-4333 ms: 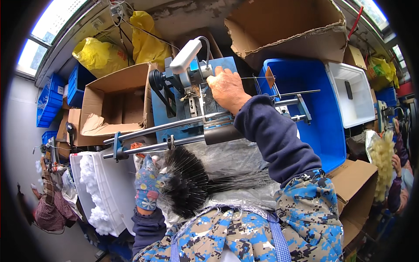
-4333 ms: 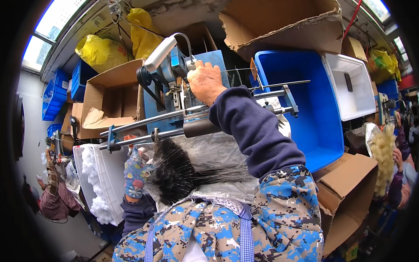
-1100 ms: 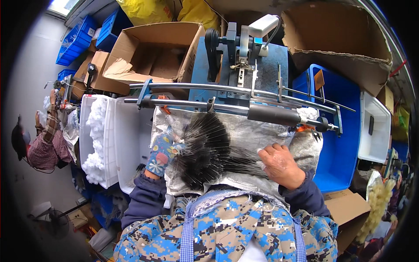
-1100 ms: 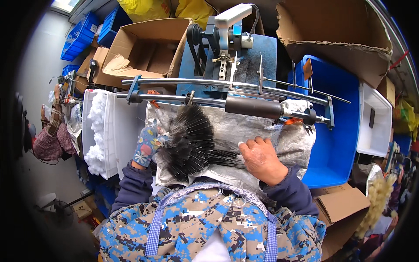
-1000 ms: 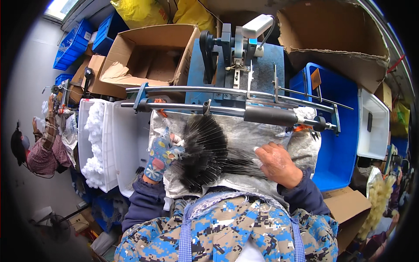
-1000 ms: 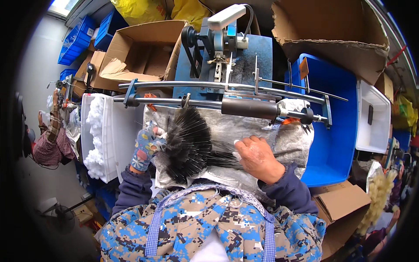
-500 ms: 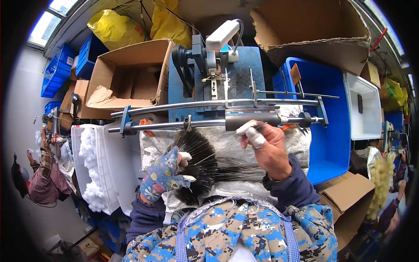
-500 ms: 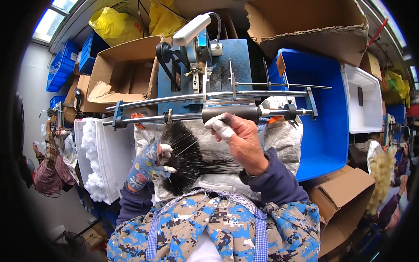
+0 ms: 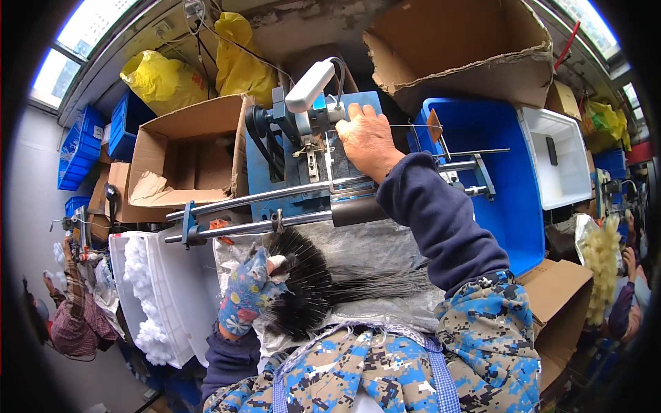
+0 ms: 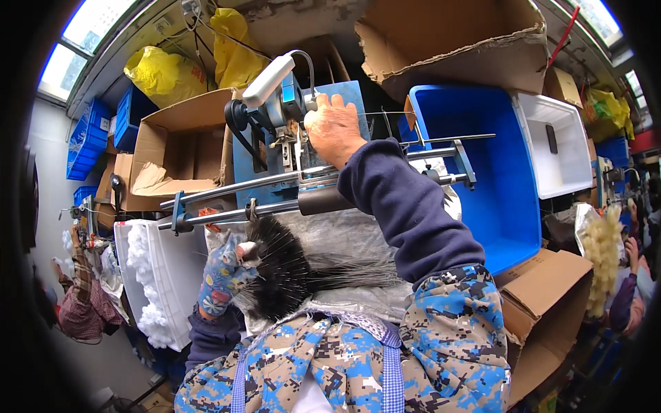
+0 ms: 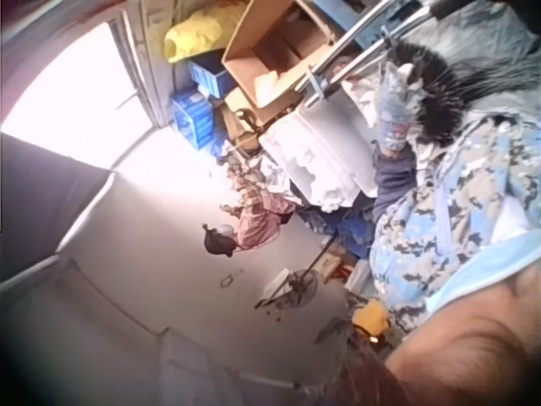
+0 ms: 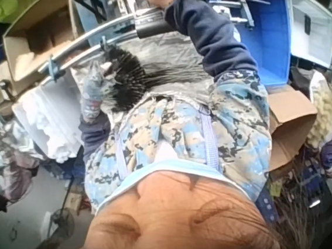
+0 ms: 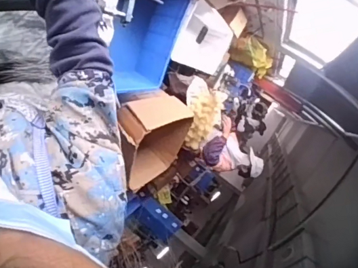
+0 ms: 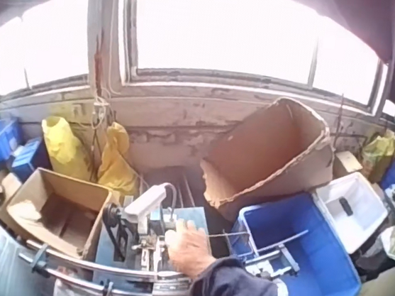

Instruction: The person repeatedly feeds black bristle bundles into a blue machine, pulls a lever to process them, and collects the finished bundles. The person wears patterned gloves and works in a cluttered workshop with cardboard boxes and plastic bins.

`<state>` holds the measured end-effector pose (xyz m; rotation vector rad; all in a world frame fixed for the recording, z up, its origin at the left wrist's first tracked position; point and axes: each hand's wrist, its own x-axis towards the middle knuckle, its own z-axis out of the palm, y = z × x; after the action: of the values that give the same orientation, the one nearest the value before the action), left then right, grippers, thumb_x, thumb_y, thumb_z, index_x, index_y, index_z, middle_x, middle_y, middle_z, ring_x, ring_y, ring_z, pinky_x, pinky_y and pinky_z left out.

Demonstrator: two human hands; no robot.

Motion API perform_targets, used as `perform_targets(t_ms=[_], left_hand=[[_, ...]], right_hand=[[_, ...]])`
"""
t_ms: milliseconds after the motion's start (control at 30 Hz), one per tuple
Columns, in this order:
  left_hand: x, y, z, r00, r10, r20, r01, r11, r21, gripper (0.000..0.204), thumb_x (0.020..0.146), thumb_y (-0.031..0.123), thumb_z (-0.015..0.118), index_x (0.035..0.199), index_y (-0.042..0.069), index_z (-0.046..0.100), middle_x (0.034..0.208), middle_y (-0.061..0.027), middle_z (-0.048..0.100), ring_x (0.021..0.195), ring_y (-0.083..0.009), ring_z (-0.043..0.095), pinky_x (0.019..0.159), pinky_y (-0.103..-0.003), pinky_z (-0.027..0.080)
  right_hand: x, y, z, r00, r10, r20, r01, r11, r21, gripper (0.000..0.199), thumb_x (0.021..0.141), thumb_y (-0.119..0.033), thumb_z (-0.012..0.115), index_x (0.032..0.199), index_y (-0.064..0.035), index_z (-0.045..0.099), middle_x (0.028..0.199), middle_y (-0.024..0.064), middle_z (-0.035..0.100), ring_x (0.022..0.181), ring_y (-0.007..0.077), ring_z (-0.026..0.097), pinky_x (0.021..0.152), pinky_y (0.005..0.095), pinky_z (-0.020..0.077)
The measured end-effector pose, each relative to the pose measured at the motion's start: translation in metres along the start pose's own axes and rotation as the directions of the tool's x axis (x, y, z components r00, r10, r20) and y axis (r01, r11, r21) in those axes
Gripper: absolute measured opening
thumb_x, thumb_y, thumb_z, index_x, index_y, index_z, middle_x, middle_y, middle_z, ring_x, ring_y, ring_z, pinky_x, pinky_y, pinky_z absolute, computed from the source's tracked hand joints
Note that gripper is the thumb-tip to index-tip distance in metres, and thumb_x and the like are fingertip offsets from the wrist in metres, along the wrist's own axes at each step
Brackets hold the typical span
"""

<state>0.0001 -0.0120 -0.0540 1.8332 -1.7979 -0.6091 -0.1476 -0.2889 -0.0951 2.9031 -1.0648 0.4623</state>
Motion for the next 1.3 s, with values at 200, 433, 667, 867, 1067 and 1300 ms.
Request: perform_targets(t_ms=[200, 433, 667, 867, 1067, 1300], left_hand=[[-0.01, -0.001, 0.004, 0.908, -0.143, -0.394, -0.04, 0.906, -0.42, 0.068, 0.072, -0.01, 0.064, 0.131, 0.007, 0.035, 0.097, -0.0094, 0.059, 0.073, -0.0151, 0.06, 0.066, -0.028, 0.051], [0.0, 0.022, -0.026, 0.781, -0.261, -0.567, -0.283, 0.662, -0.695, 0.083, 0.076, -0.004, 0.066, 0.14, 0.014, 0.017, 0.091, -0.0181, 0.059, 0.062, -0.0216, 0.062, 0.049, -0.028, 0.053], [0.002, 0.021, -0.003, 0.811, -0.368, -0.455, -0.2, 0.556, -0.807, 0.066, 0.078, -0.008, 0.059, 0.135, 0.011, 0.031, 0.086, -0.0191, 0.061, 0.058, -0.0223, 0.062, 0.044, -0.027, 0.051], [0.005, 0.019, 0.004, 0.831, -0.335, -0.444, -0.185, 0.586, -0.789, 0.063, 0.081, -0.009, 0.055, 0.136, 0.01, 0.03, 0.089, -0.0153, 0.061, 0.059, -0.0183, 0.061, 0.043, -0.024, 0.051], [0.007, 0.024, 0.009, 0.835, -0.388, -0.39, -0.131, 0.547, -0.826, 0.06, 0.079, -0.009, 0.057, 0.131, 0.009, 0.035, 0.084, -0.0178, 0.061, 0.057, -0.0196, 0.061, 0.043, -0.024, 0.049], [0.002, 0.026, 0.005, 0.823, -0.41, -0.392, -0.109, 0.564, -0.819, 0.057, 0.08, -0.009, 0.056, 0.13, 0.008, 0.036, 0.084, -0.0167, 0.061, 0.059, -0.0198, 0.062, 0.043, -0.024, 0.051]], right_hand=[[0.001, -0.006, 0.003, 0.998, -0.02, 0.063, 0.023, 0.998, -0.053, 0.012, 0.076, -0.013, 0.055, 0.084, -0.0095, 0.063, 0.089, 0.0092, 0.059, 0.087, 0.0248, 0.058, 0.071, 0.0382, 0.0437], [0.0, -0.005, 0.006, 0.998, -0.032, 0.047, 0.035, 0.997, -0.07, 0.013, 0.074, -0.012, 0.056, 0.085, -0.0103, 0.062, 0.084, 0.0059, 0.061, 0.083, 0.0238, 0.058, 0.069, 0.0376, 0.0438], [-0.002, -0.001, 0.01, 0.997, -0.076, 0.0, 0.076, 0.997, -0.01, 0.009, 0.074, -0.013, 0.056, 0.081, -0.0109, 0.061, 0.081, 0.0053, 0.06, 0.08, 0.0247, 0.057, 0.067, 0.0381, 0.0415], [-0.001, -0.003, 0.011, 0.998, -0.058, 0.012, 0.058, 0.998, -0.021, 0.009, 0.074, -0.013, 0.055, 0.081, -0.0106, 0.06, 0.08, 0.0061, 0.061, 0.079, 0.0261, 0.058, 0.067, 0.0391, 0.0415], [0.005, 0.003, 0.024, 1.0, -0.011, -0.002, 0.011, 0.979, 0.203, 0.013, 0.076, -0.013, 0.051, 0.079, -0.0114, 0.064, 0.081, 0.0064, 0.062, 0.079, 0.0272, 0.057, 0.069, 0.0431, 0.0388], [-0.023, 0.014, 0.005, 0.994, 0.051, -0.092, -0.045, 0.997, 0.067, 0.032, 0.072, -0.023, 0.063, 0.097, -0.0027, 0.062, 0.12, 0.0149, 0.045, 0.109, 0.0308, 0.041, 0.084, 0.0454, 0.0347]])
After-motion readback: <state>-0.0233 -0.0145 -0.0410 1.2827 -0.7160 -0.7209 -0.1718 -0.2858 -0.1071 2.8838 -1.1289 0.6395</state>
